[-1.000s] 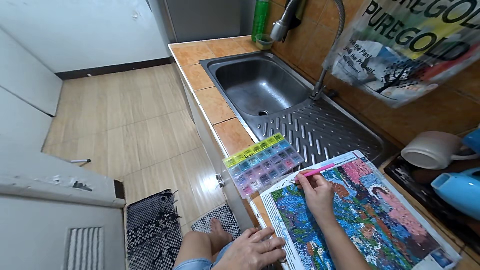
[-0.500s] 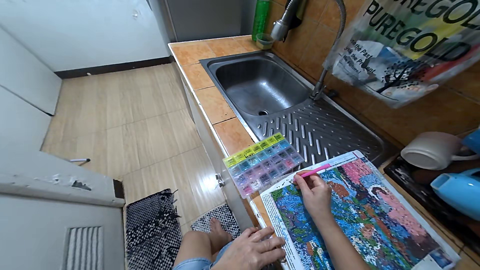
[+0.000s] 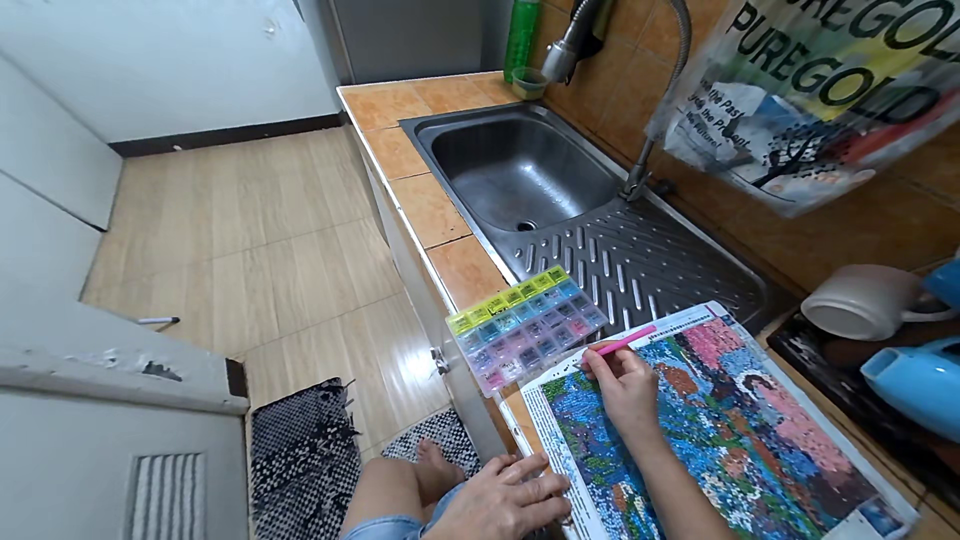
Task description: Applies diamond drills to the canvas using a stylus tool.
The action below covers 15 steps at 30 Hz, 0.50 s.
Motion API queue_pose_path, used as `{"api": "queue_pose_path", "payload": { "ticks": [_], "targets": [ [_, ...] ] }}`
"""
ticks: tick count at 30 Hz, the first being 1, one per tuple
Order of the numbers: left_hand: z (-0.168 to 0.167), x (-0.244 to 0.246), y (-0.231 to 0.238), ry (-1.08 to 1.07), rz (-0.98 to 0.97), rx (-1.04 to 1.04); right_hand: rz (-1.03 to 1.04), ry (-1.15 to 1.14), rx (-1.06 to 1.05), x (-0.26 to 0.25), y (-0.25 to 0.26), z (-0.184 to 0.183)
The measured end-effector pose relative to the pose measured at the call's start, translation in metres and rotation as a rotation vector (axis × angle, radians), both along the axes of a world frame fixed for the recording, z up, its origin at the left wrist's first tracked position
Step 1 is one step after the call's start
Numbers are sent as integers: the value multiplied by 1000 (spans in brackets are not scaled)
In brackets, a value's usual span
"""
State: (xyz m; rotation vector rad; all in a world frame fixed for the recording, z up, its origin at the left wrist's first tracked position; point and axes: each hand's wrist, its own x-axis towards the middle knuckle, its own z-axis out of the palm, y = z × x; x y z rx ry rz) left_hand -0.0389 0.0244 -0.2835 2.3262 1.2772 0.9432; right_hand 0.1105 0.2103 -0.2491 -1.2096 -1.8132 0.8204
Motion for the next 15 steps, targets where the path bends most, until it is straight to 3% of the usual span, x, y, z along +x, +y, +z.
{"api": "queue_pose_path", "payload": {
  "ticks": [8,15],
  "targets": [
    [0,0,-1,7,-4,-21,-4,143,-96,8,-9,17],
    [1,1,-1,-26,-7,-46,28,253,-138,28,-65,29]
  ]
}}
